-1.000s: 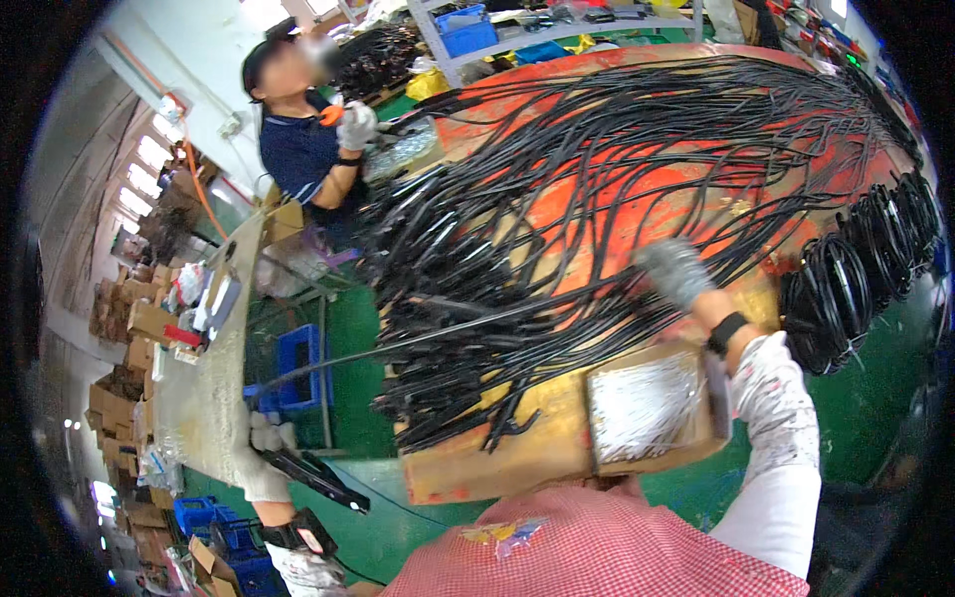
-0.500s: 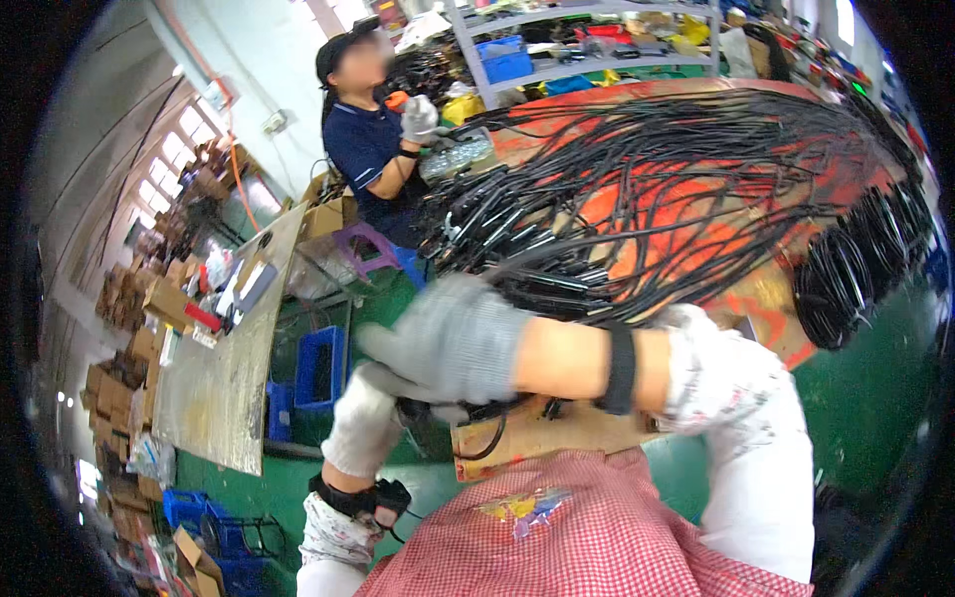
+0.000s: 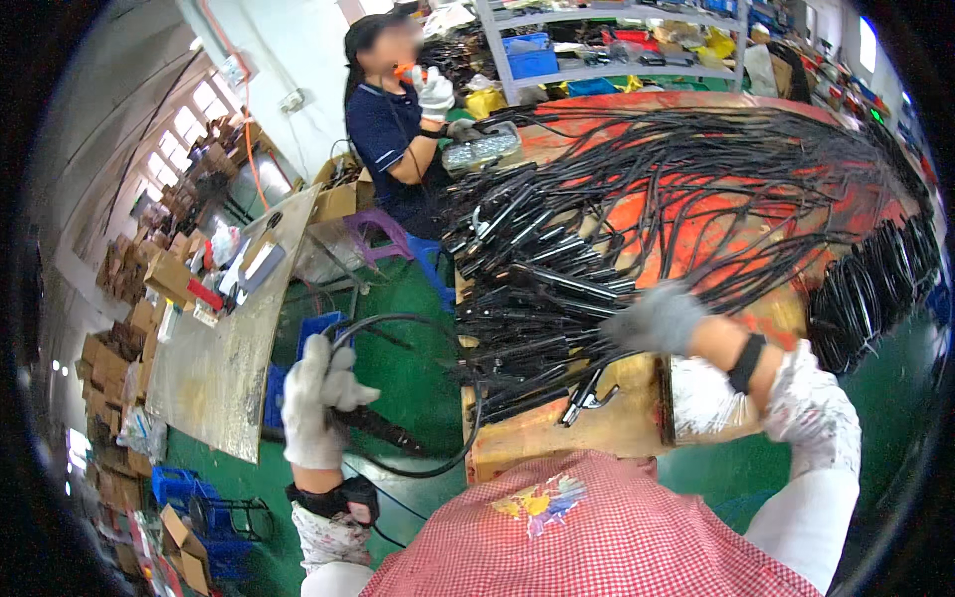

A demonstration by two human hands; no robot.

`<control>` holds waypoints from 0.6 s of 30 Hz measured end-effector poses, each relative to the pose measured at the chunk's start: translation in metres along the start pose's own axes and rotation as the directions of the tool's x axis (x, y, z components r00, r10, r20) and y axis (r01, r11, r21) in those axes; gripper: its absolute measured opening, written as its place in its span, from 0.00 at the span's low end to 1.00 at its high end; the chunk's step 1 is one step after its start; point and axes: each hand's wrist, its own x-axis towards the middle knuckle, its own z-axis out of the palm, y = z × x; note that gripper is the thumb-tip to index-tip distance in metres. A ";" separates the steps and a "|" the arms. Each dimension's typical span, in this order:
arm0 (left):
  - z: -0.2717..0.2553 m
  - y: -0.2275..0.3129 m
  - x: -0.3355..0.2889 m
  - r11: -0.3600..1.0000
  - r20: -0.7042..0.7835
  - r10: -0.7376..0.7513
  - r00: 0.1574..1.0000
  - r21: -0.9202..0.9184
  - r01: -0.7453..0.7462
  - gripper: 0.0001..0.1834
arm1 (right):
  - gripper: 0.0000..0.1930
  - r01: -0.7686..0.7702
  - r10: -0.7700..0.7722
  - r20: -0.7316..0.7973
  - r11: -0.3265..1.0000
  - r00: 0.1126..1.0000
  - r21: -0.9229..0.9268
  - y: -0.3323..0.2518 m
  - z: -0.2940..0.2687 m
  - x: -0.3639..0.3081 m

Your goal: Coiling long black cables and securing them with plastic ties.

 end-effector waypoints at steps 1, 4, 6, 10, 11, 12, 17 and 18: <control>0.015 -0.006 0.004 0.999 0.052 0.002 0.999 0.044 -0.005 0.26 | 0.11 0.203 -0.204 -0.081 0.979 0.976 -0.025 -0.037 -0.012 0.014; 0.055 -0.028 0.006 0.924 0.369 0.103 0.924 0.308 -0.225 0.18 | 0.07 0.610 -0.559 -0.540 0.785 0.628 -0.104 -0.124 -0.049 0.045; 0.074 -0.041 -0.002 0.613 0.622 0.406 0.670 0.357 -0.704 0.16 | 0.09 0.608 -0.486 -0.630 0.793 0.606 -0.028 -0.151 -0.060 0.052; 0.084 -0.036 -0.027 0.967 0.460 -0.254 0.851 0.115 0.227 0.13 | 0.09 0.561 -0.494 -0.533 0.827 0.687 -0.043 -0.120 -0.054 0.056; 0.082 -0.028 -0.036 0.936 0.430 -0.342 0.835 0.072 0.345 0.12 | 0.07 0.440 -0.399 -0.521 0.897 0.755 -0.050 -0.100 -0.050 0.060; 0.068 -0.013 -0.036 0.914 0.437 -0.371 0.819 0.017 0.405 0.13 | 0.04 0.432 -0.442 -0.572 0.887 0.691 -0.164 -0.073 -0.045 0.059; 0.019 0.025 -0.029 0.863 0.088 -0.201 0.976 -0.455 0.219 0.22 | 0.12 -0.504 0.497 -0.089 0.859 0.863 -0.092 0.082 0.010 -0.007; 0.016 0.020 -0.026 0.873 0.103 -0.188 0.977 -0.438 0.214 0.22 | 0.16 -0.692 0.692 0.023 0.722 0.721 -0.030 0.102 0.023 -0.024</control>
